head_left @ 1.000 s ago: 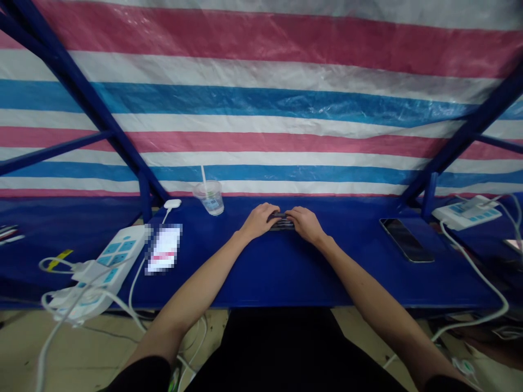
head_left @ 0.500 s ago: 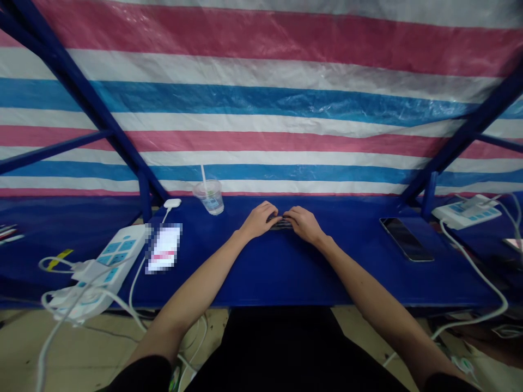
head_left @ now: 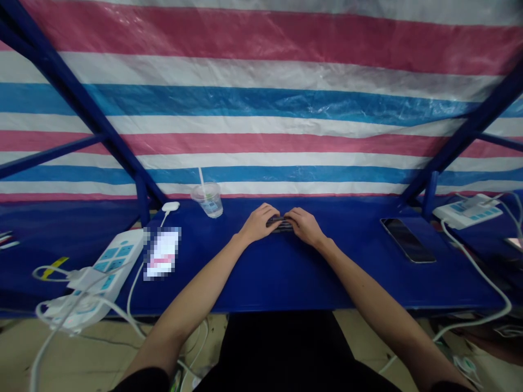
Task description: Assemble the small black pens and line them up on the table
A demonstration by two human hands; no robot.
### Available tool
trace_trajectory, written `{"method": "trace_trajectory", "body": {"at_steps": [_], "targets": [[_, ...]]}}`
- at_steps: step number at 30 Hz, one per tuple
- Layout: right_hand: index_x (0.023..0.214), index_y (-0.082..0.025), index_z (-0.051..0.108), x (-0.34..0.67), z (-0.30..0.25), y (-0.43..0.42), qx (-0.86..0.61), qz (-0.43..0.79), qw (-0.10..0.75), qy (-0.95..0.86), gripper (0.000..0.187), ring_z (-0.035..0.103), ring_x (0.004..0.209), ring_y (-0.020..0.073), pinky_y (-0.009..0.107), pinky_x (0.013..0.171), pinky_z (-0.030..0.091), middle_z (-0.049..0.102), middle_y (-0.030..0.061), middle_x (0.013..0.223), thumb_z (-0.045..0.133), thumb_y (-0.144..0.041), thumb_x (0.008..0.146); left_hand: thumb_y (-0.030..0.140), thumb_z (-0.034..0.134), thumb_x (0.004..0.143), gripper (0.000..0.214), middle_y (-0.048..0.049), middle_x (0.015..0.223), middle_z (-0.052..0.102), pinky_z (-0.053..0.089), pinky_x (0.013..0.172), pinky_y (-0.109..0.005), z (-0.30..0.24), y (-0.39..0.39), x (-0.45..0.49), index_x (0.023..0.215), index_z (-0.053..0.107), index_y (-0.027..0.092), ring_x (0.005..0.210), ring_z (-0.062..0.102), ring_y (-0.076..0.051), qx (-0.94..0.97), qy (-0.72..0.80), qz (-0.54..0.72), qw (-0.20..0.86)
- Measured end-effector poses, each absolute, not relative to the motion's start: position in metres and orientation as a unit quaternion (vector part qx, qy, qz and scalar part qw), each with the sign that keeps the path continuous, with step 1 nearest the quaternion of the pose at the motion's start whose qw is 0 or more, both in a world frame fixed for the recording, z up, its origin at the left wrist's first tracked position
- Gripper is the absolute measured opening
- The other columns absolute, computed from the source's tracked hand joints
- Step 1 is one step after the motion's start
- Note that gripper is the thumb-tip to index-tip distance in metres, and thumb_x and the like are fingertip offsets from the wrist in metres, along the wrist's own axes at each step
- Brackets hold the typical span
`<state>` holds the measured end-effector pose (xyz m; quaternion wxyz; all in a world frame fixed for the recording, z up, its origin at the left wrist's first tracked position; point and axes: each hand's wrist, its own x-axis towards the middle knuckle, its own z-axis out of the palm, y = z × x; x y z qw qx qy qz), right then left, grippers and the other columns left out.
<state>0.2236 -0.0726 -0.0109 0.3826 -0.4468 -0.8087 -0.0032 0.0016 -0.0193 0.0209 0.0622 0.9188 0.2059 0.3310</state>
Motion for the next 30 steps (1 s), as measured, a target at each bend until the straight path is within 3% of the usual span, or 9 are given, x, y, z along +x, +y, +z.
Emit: {"method": "trace_trajectory", "body": {"at_steps": [8,13,19,24,30], "targets": [[0.112,-0.021,0.069,0.2216,-0.0108,-0.0743,-0.445,0.002,0.384,-0.809,0.018,0.065,0.096,0.0235,0.037,0.088,0.053,0.070,0.0086,0.102,0.053,-0.019,0.102,0.032,0.050,0.107,0.022,-0.0082,0.102,0.069,0.053,0.095,-0.042,0.0213,-0.0162,0.0023,0.105,0.068,0.018,0.105,0.060,-0.024,0.925,0.201,0.318,0.055],[0.117,-0.022,0.067,0.2179,-0.0095,-0.0760,-0.451,0.000,0.394,-0.801,0.019,0.065,0.096,0.0232,0.036,0.086,0.053,0.069,0.0087,0.101,0.054,-0.023,0.103,0.034,0.057,0.104,0.022,-0.0098,0.110,0.069,0.054,0.096,-0.043,0.0201,-0.0161,0.0020,0.115,0.065,0.017,0.109,0.060,-0.025,0.923,0.207,0.322,0.049],[0.109,-0.023,0.070,0.2173,-0.0111,-0.0753,-0.451,-0.012,0.381,-0.807,0.017,0.065,0.094,0.0222,0.034,0.084,0.053,0.070,0.0075,0.099,0.054,-0.022,0.103,0.030,0.046,0.108,0.024,-0.0083,0.102,0.068,0.053,0.097,-0.043,0.0208,-0.0168,0.0032,0.104,0.067,0.018,0.107,0.059,-0.024,0.933,0.191,0.303,0.045],[0.108,-0.022,0.070,0.2180,-0.0116,-0.0748,-0.457,-0.016,0.396,-0.796,0.017,0.065,0.094,0.0219,0.034,0.084,0.052,0.070,0.0073,0.098,0.054,-0.020,0.103,0.033,0.060,0.102,0.026,-0.0099,0.114,0.067,0.055,0.097,-0.043,0.0201,-0.0177,0.0028,0.123,0.063,0.019,0.113,0.059,-0.025,0.930,0.202,0.300,0.066],[0.108,-0.022,0.070,0.2179,-0.0111,-0.0751,-0.450,0.001,0.404,-0.797,0.015,0.065,0.095,0.0214,0.033,0.086,0.052,0.071,0.0067,0.100,0.057,-0.020,0.101,0.029,0.044,0.108,0.027,-0.0088,0.106,0.069,0.052,0.098,-0.043,0.0182,-0.0141,0.0019,0.108,0.069,0.019,0.108,0.059,-0.024,0.934,0.191,0.295,0.061]]}}
